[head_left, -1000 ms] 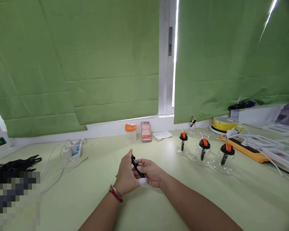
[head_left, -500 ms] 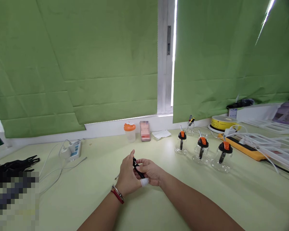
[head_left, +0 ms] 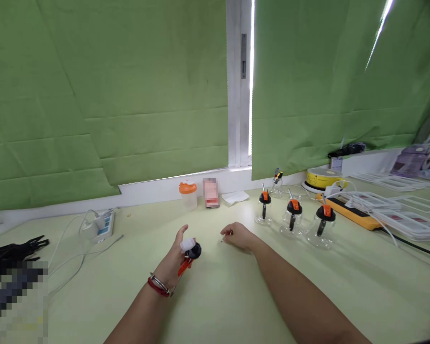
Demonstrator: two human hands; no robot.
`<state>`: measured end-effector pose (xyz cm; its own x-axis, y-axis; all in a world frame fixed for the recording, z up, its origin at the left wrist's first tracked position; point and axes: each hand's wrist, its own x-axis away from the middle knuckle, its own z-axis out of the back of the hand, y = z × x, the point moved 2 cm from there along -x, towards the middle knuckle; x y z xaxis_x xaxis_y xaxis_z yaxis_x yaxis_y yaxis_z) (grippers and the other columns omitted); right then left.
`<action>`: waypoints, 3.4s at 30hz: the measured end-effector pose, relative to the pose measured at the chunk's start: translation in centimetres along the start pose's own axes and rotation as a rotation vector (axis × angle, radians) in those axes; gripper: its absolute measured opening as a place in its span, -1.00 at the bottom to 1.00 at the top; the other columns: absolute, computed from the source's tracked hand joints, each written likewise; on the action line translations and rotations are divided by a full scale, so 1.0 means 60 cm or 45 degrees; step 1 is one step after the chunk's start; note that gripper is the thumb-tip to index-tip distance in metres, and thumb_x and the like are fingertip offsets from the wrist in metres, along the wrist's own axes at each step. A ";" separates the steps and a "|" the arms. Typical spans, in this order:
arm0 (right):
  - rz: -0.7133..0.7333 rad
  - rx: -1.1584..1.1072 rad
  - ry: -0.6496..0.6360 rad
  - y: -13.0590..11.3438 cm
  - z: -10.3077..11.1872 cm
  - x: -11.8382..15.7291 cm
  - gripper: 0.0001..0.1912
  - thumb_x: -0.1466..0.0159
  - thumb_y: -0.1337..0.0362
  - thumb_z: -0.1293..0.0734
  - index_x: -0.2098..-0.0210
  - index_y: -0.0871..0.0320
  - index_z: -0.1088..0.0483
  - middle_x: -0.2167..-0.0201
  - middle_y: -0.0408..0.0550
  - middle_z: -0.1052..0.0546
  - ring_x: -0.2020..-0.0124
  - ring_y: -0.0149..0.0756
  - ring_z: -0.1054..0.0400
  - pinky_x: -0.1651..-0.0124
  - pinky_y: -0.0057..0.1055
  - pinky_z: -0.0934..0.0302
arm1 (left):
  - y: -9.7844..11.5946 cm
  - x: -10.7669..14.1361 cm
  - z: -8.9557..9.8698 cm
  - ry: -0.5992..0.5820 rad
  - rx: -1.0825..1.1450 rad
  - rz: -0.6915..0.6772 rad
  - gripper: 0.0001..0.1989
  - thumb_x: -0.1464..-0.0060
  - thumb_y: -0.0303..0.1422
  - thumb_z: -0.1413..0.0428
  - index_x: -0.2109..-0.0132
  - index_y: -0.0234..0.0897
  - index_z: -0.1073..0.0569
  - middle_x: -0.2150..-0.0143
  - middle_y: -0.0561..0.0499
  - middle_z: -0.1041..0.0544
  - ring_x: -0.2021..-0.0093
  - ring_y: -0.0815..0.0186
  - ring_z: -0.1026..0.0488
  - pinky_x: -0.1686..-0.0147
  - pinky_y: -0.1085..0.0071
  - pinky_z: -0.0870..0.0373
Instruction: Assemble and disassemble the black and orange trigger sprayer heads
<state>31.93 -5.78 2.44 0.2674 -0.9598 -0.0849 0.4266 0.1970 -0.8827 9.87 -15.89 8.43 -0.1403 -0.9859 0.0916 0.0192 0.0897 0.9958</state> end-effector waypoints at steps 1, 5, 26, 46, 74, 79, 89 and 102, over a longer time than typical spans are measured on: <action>0.018 0.047 -0.016 0.002 -0.006 0.000 -0.80 0.05 0.34 -0.40 0.38 0.17 -0.52 0.39 -0.05 -0.49 0.41 -0.34 -0.32 0.32 -0.40 -0.17 | 0.001 0.001 0.000 -0.060 0.053 0.029 -0.28 -0.02 -0.03 0.04 -0.27 -0.09 0.11 0.34 -0.01 -0.44 0.47 0.32 -0.42 0.57 0.46 -0.25; 0.072 0.191 -0.065 -0.003 -0.028 -0.004 -0.90 0.06 0.43 -0.36 0.53 0.15 -0.51 0.43 -0.06 -0.51 0.36 -0.29 -0.34 0.29 -0.42 -0.15 | -0.002 -0.001 -0.002 -0.225 0.197 0.171 -0.25 0.01 0.04 0.05 -0.24 -0.14 0.08 0.40 -0.02 -0.48 0.41 0.19 -0.49 0.62 0.46 -0.23; 0.130 -0.138 -0.216 -0.068 -0.061 0.018 -0.78 -0.13 0.32 -0.24 0.25 0.22 -0.41 0.55 -0.14 -0.43 0.54 -0.43 -0.31 0.42 -0.46 -0.20 | -0.031 -0.011 -0.004 -0.293 0.162 0.304 -0.31 -0.01 0.02 0.04 -0.21 -0.14 0.00 0.52 0.07 -0.43 0.50 0.24 -0.45 0.67 0.51 -0.18; 0.489 -0.531 -0.451 -0.125 -0.099 0.043 -0.94 -0.01 0.42 -0.31 0.49 0.16 -0.37 0.44 -0.18 -0.40 0.34 -0.39 -0.28 0.25 -0.44 -0.18 | -0.038 -0.025 0.000 -0.509 0.178 0.269 -0.53 -0.05 -0.08 0.06 -0.08 -0.17 -0.19 0.44 -0.03 -0.44 0.44 0.18 -0.45 0.68 0.50 -0.13; 0.317 -0.739 -0.672 -0.111 -0.099 0.042 -0.81 0.10 0.37 -0.42 0.48 0.22 -0.34 0.38 -0.15 -0.44 0.44 -0.44 -0.27 0.34 -0.43 -0.16 | -0.033 -0.017 -0.004 -0.585 0.151 0.299 -0.64 -0.01 -0.07 0.00 0.12 -0.20 -0.26 0.38 -0.04 -0.42 0.42 0.19 -0.44 0.65 0.48 -0.16; 0.390 -0.695 -0.655 -0.118 -0.095 0.047 -0.81 0.09 0.31 -0.45 0.48 0.21 -0.40 0.36 -0.14 -0.43 0.34 -0.39 -0.29 0.29 -0.42 -0.17 | -0.030 -0.015 -0.005 -0.619 0.142 0.275 -0.57 -0.02 -0.07 0.02 0.03 -0.22 -0.25 0.36 -0.07 -0.43 0.41 0.20 -0.44 0.65 0.49 -0.17; 0.305 -0.688 -0.644 -0.098 -0.103 0.038 -0.64 0.20 0.26 -0.52 0.44 0.22 -0.38 0.49 -0.19 -0.40 0.47 -0.45 -0.27 0.36 -0.42 -0.19 | -0.034 -0.017 -0.004 -0.615 0.199 0.297 -0.58 -0.04 -0.07 0.01 0.03 -0.22 -0.28 0.39 -0.06 -0.43 0.45 0.22 -0.42 0.65 0.47 -0.17; 0.336 -0.611 -0.587 -0.106 -0.105 0.045 -0.60 0.20 0.25 -0.53 0.53 0.19 -0.23 0.51 -0.24 -0.32 0.48 -0.48 -0.19 0.41 -0.48 -0.13 | -0.030 -0.018 -0.007 -0.627 0.208 0.298 -0.52 -0.01 -0.06 0.01 -0.03 -0.20 -0.26 0.37 -0.08 -0.46 0.46 0.21 -0.43 0.68 0.49 -0.18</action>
<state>24.52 -10.87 4.92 0.6927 -0.6889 -0.2133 -0.1013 0.1999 -0.9746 10.38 -15.07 6.52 -0.5963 -0.7583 0.2634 -0.0424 0.3575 0.9330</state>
